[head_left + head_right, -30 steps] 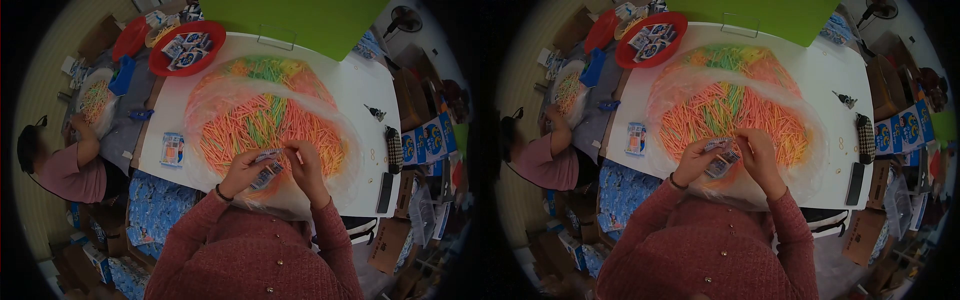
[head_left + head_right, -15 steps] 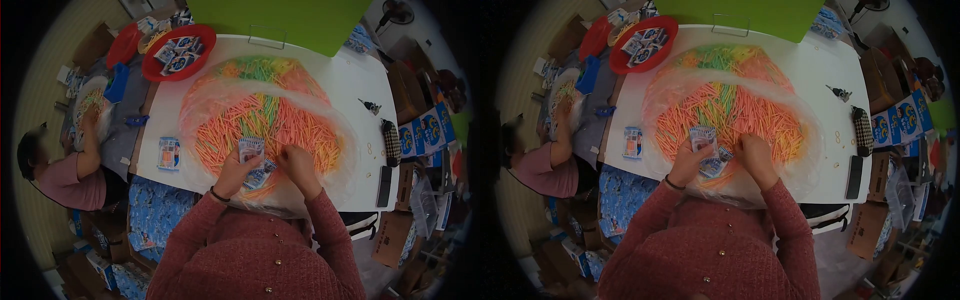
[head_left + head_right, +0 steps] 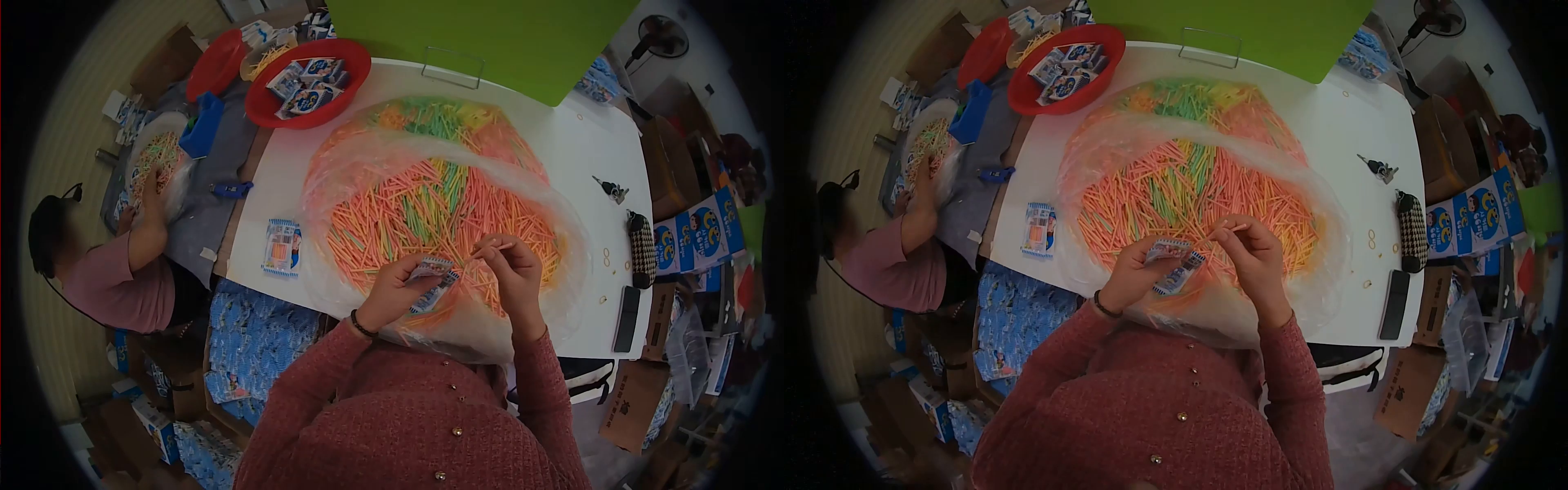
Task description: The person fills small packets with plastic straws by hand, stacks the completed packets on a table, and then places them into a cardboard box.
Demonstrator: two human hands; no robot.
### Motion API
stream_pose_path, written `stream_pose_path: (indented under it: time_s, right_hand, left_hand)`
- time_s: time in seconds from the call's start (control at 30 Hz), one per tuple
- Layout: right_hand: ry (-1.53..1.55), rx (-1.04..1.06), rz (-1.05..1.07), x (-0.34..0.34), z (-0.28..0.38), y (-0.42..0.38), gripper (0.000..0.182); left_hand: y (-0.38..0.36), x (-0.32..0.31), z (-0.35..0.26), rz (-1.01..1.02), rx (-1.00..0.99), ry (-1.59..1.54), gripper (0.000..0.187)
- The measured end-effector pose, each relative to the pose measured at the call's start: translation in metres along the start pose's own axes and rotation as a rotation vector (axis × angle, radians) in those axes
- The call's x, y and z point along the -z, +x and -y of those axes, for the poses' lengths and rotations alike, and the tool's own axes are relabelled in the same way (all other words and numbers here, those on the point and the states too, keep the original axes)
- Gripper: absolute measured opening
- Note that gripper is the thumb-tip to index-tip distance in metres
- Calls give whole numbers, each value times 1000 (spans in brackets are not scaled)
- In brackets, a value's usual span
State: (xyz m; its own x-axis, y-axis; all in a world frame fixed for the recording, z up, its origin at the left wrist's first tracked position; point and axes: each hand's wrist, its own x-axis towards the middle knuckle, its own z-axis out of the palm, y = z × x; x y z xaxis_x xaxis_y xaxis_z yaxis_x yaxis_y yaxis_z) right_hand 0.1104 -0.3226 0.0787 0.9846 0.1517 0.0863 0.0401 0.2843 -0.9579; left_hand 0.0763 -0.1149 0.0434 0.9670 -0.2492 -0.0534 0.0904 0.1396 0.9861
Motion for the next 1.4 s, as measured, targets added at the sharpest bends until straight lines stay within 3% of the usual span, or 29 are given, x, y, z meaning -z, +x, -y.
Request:
stream_pose_path:
  time_s: [0.17,0.23,0.27,0.33,0.43,0.57,0.63,0.67,0.73,0.83,1.07,1.13,1.23,1.4]
  right_hand:
    - [61,69,106,-21,21,-4,8]
    - [-492,149,185,-20,20,-3,11]
    - [-492,150,186,-21,21,-1,11]
    - [-898,427,265,-27,24,4,14]
    - [-1038,462,311,-28,36,4,19]
    - [-953,401,303,-35,47,1,20]
    - [-756,161,289,-30,37,4,22]
    - [-755,164,293,-29,34,4,22]
    - [-1104,410,397,-28,31,5,20]
    - [-1249,531,473,-37,44,6,19]
    - [-1138,433,465,-45,49,9,19]
    - [-832,269,413,-47,53,9,20]
    - [-916,375,307,-44,46,8,23]
    - [-1019,474,331,-32,27,10,19]
  left_hand:
    - [1,-6,-2,29,-88,90,25]
    - [1,-6,-4,20,-127,118,31]
    - [1,-4,-1,18,-128,118,31]
    - [0,0,6,32,-123,155,31]
    - [-1,0,11,38,-166,106,33]
    - [1,-1,3,18,-138,-78,33]
    - [4,0,-2,53,-158,-62,32]
    - [4,0,0,50,-160,-61,32]
    - [3,0,3,12,-122,44,30]
    - [-2,-3,1,-18,-187,121,31]
    - [-3,4,9,62,-181,36,36]
    - [-5,2,5,64,-125,-195,41]
    - [-3,3,-8,7,-153,-110,47]
    - [-2,6,-14,43,-172,-27,52]
